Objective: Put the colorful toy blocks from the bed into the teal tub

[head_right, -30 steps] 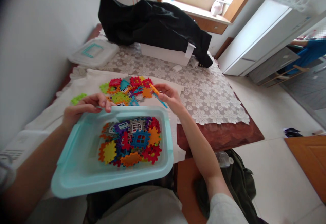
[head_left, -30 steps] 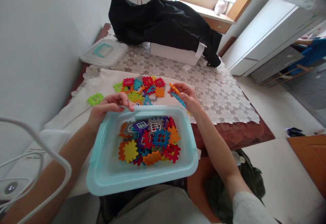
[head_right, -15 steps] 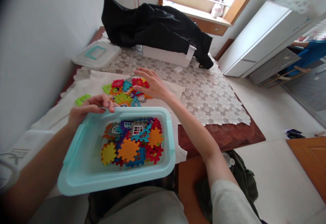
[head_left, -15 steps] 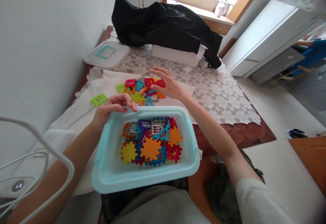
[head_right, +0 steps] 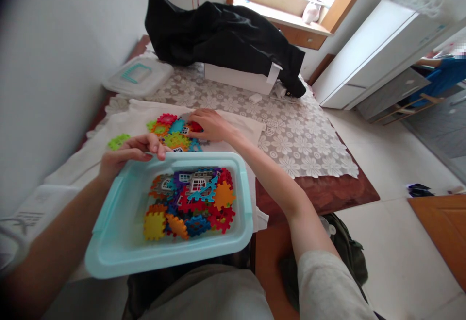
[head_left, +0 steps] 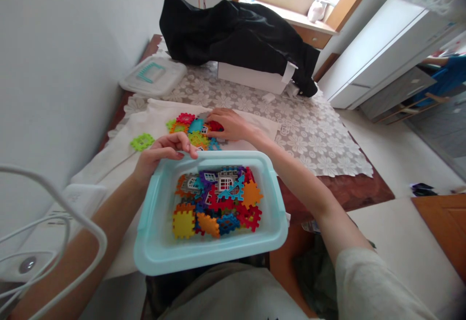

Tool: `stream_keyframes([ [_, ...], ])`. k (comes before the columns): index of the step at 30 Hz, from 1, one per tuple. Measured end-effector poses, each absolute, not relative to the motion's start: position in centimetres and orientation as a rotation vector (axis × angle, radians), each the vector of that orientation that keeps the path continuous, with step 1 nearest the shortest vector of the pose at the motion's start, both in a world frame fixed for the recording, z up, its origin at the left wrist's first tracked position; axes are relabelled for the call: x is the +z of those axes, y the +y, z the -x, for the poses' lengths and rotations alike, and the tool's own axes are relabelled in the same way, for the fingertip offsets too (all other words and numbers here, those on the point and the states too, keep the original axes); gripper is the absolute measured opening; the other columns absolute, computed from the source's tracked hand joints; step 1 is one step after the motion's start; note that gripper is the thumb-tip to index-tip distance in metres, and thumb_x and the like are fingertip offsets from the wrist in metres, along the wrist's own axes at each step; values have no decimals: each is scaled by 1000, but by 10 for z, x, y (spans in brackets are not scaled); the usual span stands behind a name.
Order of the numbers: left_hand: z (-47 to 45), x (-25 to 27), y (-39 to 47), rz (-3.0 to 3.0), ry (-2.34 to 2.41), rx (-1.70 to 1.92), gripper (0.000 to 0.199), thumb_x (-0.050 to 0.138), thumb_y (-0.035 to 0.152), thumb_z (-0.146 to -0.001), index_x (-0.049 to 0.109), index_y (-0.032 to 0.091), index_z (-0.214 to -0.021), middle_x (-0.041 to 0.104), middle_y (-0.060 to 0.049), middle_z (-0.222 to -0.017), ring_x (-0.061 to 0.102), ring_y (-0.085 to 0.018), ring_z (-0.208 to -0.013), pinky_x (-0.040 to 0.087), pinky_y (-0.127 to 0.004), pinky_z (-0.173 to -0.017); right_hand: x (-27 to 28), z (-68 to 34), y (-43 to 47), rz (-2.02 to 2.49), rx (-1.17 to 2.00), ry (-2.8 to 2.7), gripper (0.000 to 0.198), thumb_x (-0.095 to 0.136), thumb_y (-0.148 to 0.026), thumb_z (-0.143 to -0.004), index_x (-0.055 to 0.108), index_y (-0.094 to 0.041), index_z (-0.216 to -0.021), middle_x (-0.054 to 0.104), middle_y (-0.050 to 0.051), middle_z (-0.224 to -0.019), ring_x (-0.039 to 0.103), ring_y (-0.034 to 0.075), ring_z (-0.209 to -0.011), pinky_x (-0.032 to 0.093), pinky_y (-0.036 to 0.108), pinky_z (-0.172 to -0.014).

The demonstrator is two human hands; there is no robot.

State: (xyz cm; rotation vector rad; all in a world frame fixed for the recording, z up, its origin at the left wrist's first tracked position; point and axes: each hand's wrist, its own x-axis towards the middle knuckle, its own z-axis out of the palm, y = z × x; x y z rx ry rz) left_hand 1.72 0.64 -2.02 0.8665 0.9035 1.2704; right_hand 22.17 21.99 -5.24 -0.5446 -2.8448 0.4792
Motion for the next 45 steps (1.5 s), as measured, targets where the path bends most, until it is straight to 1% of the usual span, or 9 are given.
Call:
stream_keyframes([
  [7,-14,-20,8,-862,832,1258,12,84,14,-67,82,17,-79,83,-7,-79,80,-23,-87,63,-30,-82,-57,-202,222,517,423,-2850,66,72,-59,-108,59,-33,-167,48,4,-184,42,30,-172,38,52,-141],
  [10,-14,-20,9,-864,779,1256,12,85,13,-70,81,15,-81,85,-7,-82,80,-23,-87,64,-30,-83,-62,-183,222,497,440,-2937,64,74,-59,-107,60,-38,-165,51,0,-183,36,31,-176,31,55,-145],
  [13,-14,-20,9,-872,767,1261,12,85,12,-71,81,15,-81,84,-7,-81,80,-22,-86,65,-30,-83,-64,-178,219,434,363,-2974,59,69,-57,-110,61,-35,-164,59,1,-177,40,28,-173,27,51,-146],
  [17,-14,-21,10,-882,772,1268,12,84,11,-71,80,13,-82,84,-8,-80,79,-22,-85,65,-30,-82,-61,-198,212,355,357,-2951,62,65,-59,-112,62,-23,-162,68,10,-165,60,26,-155,40,44,-138],
  [25,-18,-18,8,-840,829,1276,13,83,12,-65,81,17,-77,83,-6,-78,79,-21,-82,63,-27,-80,-36,-260,183,628,510,-2894,53,75,-59,-106,74,-30,-150,75,8,-155,67,32,-143,52,52,-127],
  [33,-16,-21,6,-846,823,1214,23,82,21,-70,88,18,-92,90,-12,-99,86,-31,-97,65,-36,-87,-43,-221,215,537,692,-2780,51,48,-61,-119,72,-33,-153,62,3,-174,54,23,-163,38,50,-142],
  [39,-2,-24,17,-952,1231,1380,15,79,33,-83,82,19,-87,87,-14,-101,81,-34,-107,64,-45,-99,-46,-184,224,432,529,-2962,62,44,-70,-117,83,-26,-135,82,9,-141,73,27,-133,52,46,-125],
  [42,10,-33,24,-1275,1805,1430,18,83,29,-86,80,20,-101,78,-17,-144,57,-41,-155,39,-56,-134,-43,-206,223,512,446,-2993,68,38,-70,-119,84,-21,-128,82,13,-134,75,28,-123,57,45,-114],
  [45,18,-50,25,-1432,2065,1237,51,95,32,-84,72,18,-127,36,-23,-188,2,-50,-180,-8,-69,-140,-43,-240,221,595,480,-2988,67,36,-69,-119,84,-23,-131,82,11,-137,75,28,-125,57,46,-116],
])
